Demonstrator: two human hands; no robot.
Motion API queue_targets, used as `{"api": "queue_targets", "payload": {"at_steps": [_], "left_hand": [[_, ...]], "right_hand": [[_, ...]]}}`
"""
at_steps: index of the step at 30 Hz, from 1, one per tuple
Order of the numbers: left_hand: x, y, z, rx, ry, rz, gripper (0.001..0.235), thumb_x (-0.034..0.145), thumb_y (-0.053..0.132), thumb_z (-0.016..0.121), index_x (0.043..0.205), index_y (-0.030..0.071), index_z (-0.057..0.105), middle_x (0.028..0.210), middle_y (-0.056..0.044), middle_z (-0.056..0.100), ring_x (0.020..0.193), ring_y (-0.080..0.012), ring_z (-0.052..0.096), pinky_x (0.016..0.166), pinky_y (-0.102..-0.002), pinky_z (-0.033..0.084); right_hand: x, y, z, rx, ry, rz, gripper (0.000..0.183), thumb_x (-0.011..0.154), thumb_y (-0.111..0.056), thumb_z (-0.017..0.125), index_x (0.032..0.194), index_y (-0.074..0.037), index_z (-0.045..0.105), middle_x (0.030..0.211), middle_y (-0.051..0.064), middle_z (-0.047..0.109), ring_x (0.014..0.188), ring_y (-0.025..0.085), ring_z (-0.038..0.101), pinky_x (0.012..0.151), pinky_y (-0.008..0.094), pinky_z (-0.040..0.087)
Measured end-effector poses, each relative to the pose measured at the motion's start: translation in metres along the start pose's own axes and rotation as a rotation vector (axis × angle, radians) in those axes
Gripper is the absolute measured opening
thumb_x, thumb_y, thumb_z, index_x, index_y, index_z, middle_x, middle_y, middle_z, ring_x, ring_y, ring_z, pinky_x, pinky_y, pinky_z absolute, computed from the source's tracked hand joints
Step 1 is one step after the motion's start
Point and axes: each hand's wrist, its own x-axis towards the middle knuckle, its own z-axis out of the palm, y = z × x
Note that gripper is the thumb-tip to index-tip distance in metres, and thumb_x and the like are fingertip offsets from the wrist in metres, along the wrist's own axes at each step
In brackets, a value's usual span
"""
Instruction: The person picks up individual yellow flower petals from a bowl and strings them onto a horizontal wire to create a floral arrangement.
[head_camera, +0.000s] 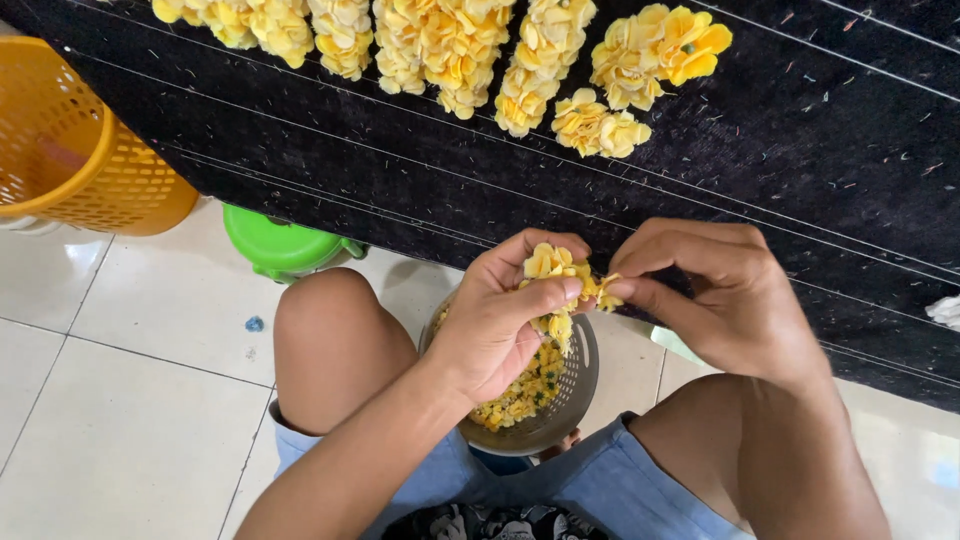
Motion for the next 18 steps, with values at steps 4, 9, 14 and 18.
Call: {"api": "queue_targets", "payload": {"at_steps": [4,9,14,18], "left_hand": [[0.0,0.003,-0.002,0.081,0.018,0.024,0.015,0.09,-0.004,0.075,0.102,0.005,0.075,0.129,-0.016,0.066,0.097,-0.0176,0.068,0.09,-0.032,0.054],[0.0,-0.001,0.006,0.353,0.039,-0.067,0.018,0.099,0.003,0.074,0.116,0.003,0.079,0.121,-0.011,0.079,0.103,-0.0177,0.074,0.094,-0.029,0.059],[-0.004,0.004,0.017,0.361,0.059,-0.072,0.027,0.094,0.002,0.079,0.121,0.001,0.077,0.11,-0.011,0.08,0.099,-0.0145,0.076,0.089,-0.025,0.061],[-0.006,0.008,0.024,0.345,0.091,-0.045,0.029,0.085,0.008,0.088,0.111,0.004,0.076,0.085,-0.006,0.077,0.076,-0.0064,0.07,0.067,-0.021,0.058]], "right_hand": [[-0.017,0.024,-0.018,0.174,0.033,0.027,0.007,0.102,-0.001,0.065,0.109,0.0,0.066,0.102,0.013,0.077,0.09,0.019,0.081,0.077,0.025,0.072],[0.012,0.017,-0.021,-0.189,0.311,0.001,0.017,0.11,0.014,0.079,0.125,0.015,0.071,0.119,0.027,0.075,0.102,0.026,0.07,0.088,0.03,0.058],[0.033,0.026,-0.014,-0.309,0.371,0.046,0.01,0.116,0.007,0.082,0.124,0.01,0.076,0.109,0.018,0.078,0.087,0.016,0.066,0.071,0.025,0.049],[0.055,0.025,-0.004,-0.213,0.445,-0.003,0.015,0.117,0.012,0.079,0.109,0.013,0.067,0.098,0.023,0.077,0.086,0.026,0.081,0.074,0.029,0.067]]}}
